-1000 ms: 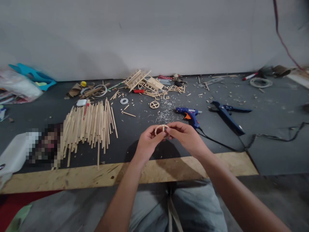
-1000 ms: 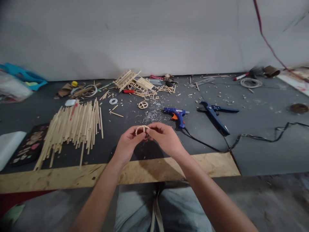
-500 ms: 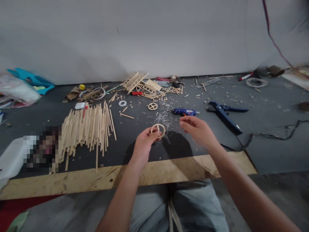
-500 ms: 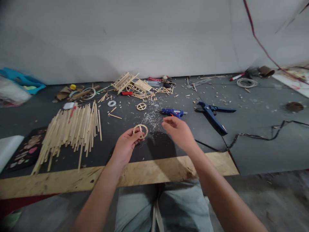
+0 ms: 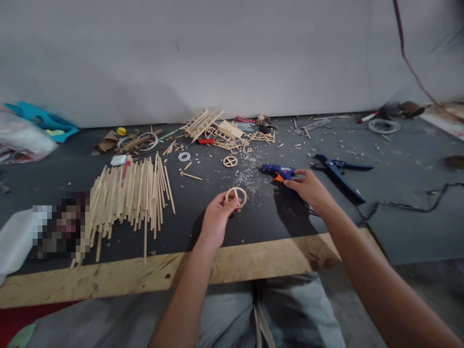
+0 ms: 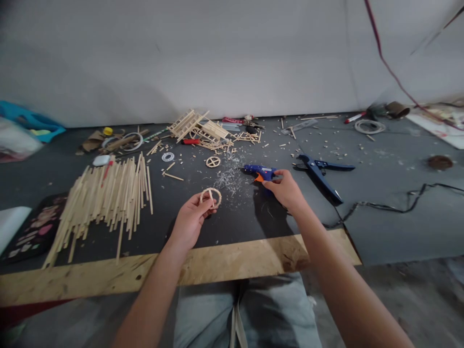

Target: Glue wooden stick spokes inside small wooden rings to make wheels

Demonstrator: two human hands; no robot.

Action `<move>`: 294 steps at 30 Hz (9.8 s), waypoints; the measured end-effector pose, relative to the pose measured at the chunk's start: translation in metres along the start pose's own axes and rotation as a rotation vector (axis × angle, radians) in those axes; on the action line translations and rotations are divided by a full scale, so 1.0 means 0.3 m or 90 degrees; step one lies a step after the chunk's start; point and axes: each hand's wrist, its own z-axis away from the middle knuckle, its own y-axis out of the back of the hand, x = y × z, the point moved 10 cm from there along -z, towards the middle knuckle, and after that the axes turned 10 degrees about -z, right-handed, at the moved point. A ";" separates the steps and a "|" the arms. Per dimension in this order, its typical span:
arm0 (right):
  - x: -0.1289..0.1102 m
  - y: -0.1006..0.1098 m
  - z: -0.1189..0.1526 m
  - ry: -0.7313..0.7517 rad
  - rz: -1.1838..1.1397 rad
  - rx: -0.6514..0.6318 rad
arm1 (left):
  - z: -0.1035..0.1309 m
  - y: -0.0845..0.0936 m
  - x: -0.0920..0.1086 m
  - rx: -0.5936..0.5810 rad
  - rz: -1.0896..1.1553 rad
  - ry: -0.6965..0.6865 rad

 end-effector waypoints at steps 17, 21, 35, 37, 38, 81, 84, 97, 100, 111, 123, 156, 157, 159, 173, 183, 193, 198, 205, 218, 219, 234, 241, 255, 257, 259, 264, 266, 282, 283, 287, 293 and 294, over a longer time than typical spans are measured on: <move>-0.119 -0.254 0.238 -0.084 -0.321 -0.199 | 0.007 0.008 -0.008 0.028 -0.006 0.000; -0.110 -0.320 0.275 -0.053 -0.303 -0.223 | 0.009 -0.002 0.000 0.014 -0.005 -0.011; -0.098 -0.409 0.302 -0.017 -0.302 -0.249 | 0.003 -0.015 -0.001 -0.023 -0.016 -0.037; -0.101 -0.408 0.303 -0.014 -0.303 -0.240 | 0.003 -0.015 0.000 -0.020 -0.022 -0.038; -0.103 -0.408 0.303 -0.013 -0.306 -0.239 | 0.003 -0.013 0.000 -0.015 -0.023 -0.037; -0.040 -0.305 0.366 -0.063 -0.124 -0.225 | 0.010 0.037 -0.010 0.067 0.052 -0.021; -0.052 -0.307 0.366 -0.063 -0.128 -0.226 | 0.012 0.038 -0.008 0.071 0.052 -0.023; -0.059 -0.317 0.371 -0.048 -0.145 -0.251 | 0.012 0.036 -0.007 0.060 0.040 -0.027; -0.065 -0.319 0.374 -0.051 -0.145 -0.258 | 0.013 0.037 -0.007 0.061 0.040 -0.027; -0.066 -0.314 0.374 -0.053 -0.121 -0.249 | 0.013 0.041 -0.011 0.068 0.041 -0.021; -0.059 -0.317 0.381 -0.059 -0.065 -0.267 | 0.012 0.040 -0.009 0.065 0.044 -0.026; -0.073 -0.309 0.376 -0.052 -0.079 -0.268 | 0.013 0.040 -0.010 0.064 0.047 -0.024; -0.075 -0.311 0.377 -0.050 -0.083 -0.271 | 0.012 0.040 -0.010 0.064 0.046 -0.024; -0.078 -0.313 0.379 -0.046 -0.081 -0.277 | 0.012 0.041 -0.008 0.065 0.042 -0.025; -0.081 -0.310 0.393 -0.056 -0.008 -0.288 | 0.015 0.043 -0.007 0.065 0.041 -0.030; -0.116 -0.268 0.370 -0.005 -0.088 -0.273 | 0.018 0.054 0.009 0.090 0.084 -0.037; -0.126 -0.299 0.315 0.028 -0.271 -0.203 | 0.025 0.037 -0.010 0.074 0.086 -0.004; -0.130 -0.322 0.315 0.031 -0.318 -0.205 | 0.028 0.019 -0.010 0.044 0.091 0.004; -0.143 -0.313 0.311 0.059 -0.305 -0.188 | 0.028 0.006 -0.009 0.023 0.109 0.005; -0.154 -0.264 0.308 0.042 -0.355 -0.156 | 0.013 0.056 -0.021 0.105 0.007 -0.032; -0.151 -0.247 0.306 0.038 -0.354 -0.142 | 0.013 0.062 -0.020 0.115 0.018 -0.035; -0.036 -0.265 0.371 -0.062 -0.044 -0.266 | 0.014 0.069 -0.017 0.139 0.131 -0.025; -0.041 -0.261 0.367 -0.053 0.004 -0.260 | 0.016 0.074 -0.011 0.143 0.129 -0.039; -0.054 -0.253 0.381 -0.060 0.097 -0.265 | 0.015 0.077 -0.012 0.151 0.120 -0.044; -0.053 -0.254 0.384 -0.065 0.104 -0.265 | 0.015 0.077 -0.011 0.151 0.118 -0.047; -0.053 -0.255 0.386 -0.063 0.110 -0.267 | 0.015 0.078 -0.011 0.153 0.118 -0.047; -0.050 -0.258 0.392 -0.061 0.119 -0.273 | 0.016 0.078 -0.012 0.156 0.110 -0.043; -0.052 -0.261 0.392 -0.058 0.119 -0.276 | 0.017 0.077 -0.011 0.155 0.106 -0.046; -0.056 -0.240 0.371 -0.046 0.095 -0.253 | 0.018 0.081 -0.007 0.161 0.106 -0.057; -0.056 -0.238 0.369 -0.044 0.084 -0.253 | 0.018 0.081 -0.007 0.161 0.107 -0.057; -0.056 -0.206 0.341 -0.038 0.008 -0.226 | 0.018 0.077 -0.005 0.151 0.115 -0.061; -0.059 -0.166 0.244 -0.083 -0.107 -0.208 | 0.014 0.076 -0.012 0.145 0.116 -0.054; -0.058 -0.170 0.229 -0.099 -0.108 -0.218 | 0.013 0.076 -0.013 0.145 0.114 -0.053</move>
